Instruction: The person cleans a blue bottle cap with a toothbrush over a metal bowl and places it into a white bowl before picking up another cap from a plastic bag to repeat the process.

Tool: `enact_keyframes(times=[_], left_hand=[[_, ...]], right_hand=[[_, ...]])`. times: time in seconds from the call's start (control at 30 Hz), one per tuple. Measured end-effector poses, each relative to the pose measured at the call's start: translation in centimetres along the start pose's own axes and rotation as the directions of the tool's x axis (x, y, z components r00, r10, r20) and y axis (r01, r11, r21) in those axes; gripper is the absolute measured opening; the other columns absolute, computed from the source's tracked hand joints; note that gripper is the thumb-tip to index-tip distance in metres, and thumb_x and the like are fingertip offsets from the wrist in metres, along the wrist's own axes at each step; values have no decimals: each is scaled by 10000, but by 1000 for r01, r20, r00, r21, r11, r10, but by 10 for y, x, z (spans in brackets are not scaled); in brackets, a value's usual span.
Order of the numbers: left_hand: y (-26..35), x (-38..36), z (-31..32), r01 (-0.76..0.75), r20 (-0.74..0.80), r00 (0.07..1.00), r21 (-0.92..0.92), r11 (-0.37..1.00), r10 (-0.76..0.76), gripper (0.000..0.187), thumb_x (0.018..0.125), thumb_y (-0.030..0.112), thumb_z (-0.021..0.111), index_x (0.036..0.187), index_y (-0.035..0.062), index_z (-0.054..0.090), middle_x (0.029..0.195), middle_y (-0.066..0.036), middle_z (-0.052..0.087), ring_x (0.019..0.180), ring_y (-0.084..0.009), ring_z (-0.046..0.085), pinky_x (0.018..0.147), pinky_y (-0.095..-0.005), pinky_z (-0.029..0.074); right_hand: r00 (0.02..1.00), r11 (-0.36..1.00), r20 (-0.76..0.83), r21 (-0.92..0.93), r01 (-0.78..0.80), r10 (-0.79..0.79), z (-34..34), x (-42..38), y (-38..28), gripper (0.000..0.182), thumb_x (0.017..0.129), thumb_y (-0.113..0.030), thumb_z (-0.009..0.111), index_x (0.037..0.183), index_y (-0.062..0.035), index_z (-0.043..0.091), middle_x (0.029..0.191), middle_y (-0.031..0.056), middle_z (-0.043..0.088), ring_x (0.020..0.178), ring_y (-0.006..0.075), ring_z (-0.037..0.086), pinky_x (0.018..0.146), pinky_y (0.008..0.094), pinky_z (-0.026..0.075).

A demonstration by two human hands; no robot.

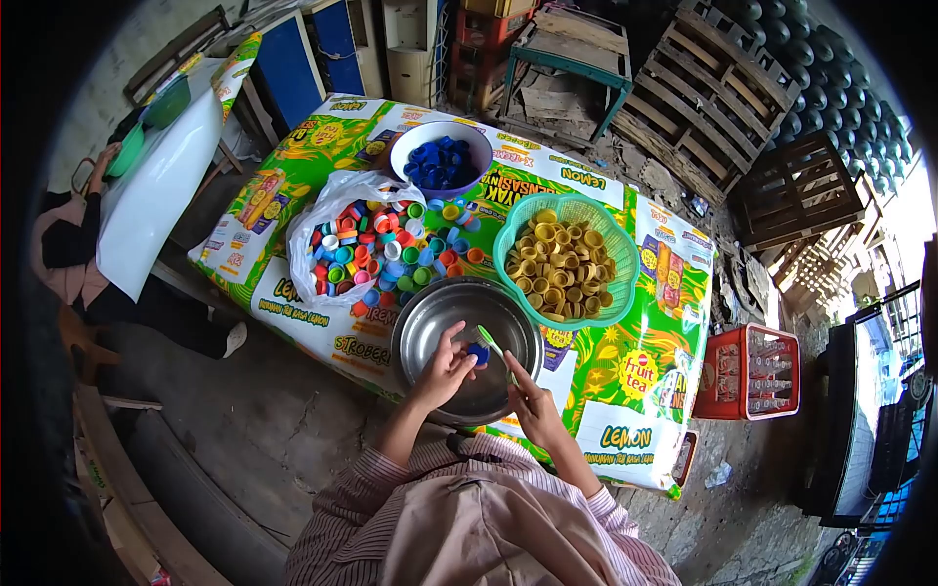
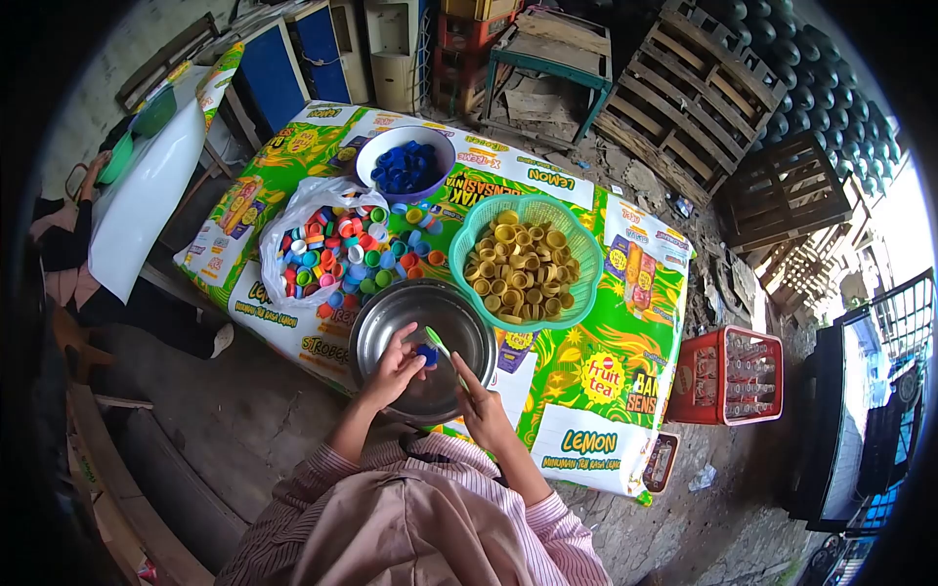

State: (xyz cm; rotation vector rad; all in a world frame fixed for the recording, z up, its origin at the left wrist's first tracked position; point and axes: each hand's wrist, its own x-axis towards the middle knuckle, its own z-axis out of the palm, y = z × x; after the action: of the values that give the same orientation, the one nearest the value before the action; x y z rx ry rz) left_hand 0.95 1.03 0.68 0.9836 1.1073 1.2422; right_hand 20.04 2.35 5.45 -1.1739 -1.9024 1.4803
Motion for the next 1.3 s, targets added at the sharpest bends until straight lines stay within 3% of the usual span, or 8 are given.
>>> enact_keyframes(times=[0.17,0.37,0.6,0.7,0.8,0.9,1.23,1.3], left_hand=[[4,4,-17,23,-37,999,82,996,-20,618,856,-10,498,1343,80,128,963,-77,514,793,-96,554,632,-196,441],[8,7,-15,4,84,996,-106,994,5,631,858,-63,445,1317,141,62,1066,-114,485,897,-163,585,735,-250,480],[14,8,-13,-200,162,975,322,925,154,642,851,-77,444,1306,138,45,1066,-111,485,915,-157,569,739,-264,460],[12,6,-17,-151,59,988,202,968,141,559,859,-53,457,1282,116,133,1019,-91,493,866,-126,535,732,-265,453],[7,5,-22,72,-4,997,-401,913,-81,276,875,34,493,1120,108,391,995,-59,486,841,-117,507,706,-273,452],[15,0,-10,62,-88,987,-559,827,-134,225,884,66,497,1088,93,405,970,-40,503,859,-120,509,712,-284,471],[3,4,2,-62,-113,994,-437,897,14,224,918,54,449,1140,82,430,1102,-61,500,1005,-165,534,826,-338,507],[4,5,-1,-40,-99,995,-416,908,-1,222,918,56,450,1137,76,424,1100,-66,480,1008,-167,529,849,-349,506]], right_hand=[[996,999,72,-22,-49,51,-14,2,12,505,910,-67,436,1386,-175,306,704,168,594,604,129,471,629,221,386],[995,996,44,-1,88,-88,-8,-4,7,498,915,-73,428,1390,-160,310,612,74,481,590,98,368,595,232,378],[999,999,52,-46,19,-16,-15,3,3,487,912,-75,442,1379,-167,337,580,72,471,557,99,381,581,233,386],[999,999,28,-39,38,-37,-24,-5,6,500,905,-82,462,1377,-187,332,657,135,581,546,123,433,580,227,387],[999,999,30,-31,17,-16,-25,-12,2,487,912,-91,460,1375,-174,337,685,140,593,568,100,417,602,223,389],[999,999,3,-7,35,-35,-18,-14,-1,484,913,-96,459,1375,-171,337,715,158,605,567,108,429,612,229,394],[994,994,-53,-61,89,-92,0,2,-15,530,879,-23,458,1374,-160,326,644,209,548,501,187,490,549,239,387],[983,990,-124,-39,134,-137,-2,-3,-12,503,896,-42,459,1374,-135,330,537,70,418,523,77,325,516,206,317]])
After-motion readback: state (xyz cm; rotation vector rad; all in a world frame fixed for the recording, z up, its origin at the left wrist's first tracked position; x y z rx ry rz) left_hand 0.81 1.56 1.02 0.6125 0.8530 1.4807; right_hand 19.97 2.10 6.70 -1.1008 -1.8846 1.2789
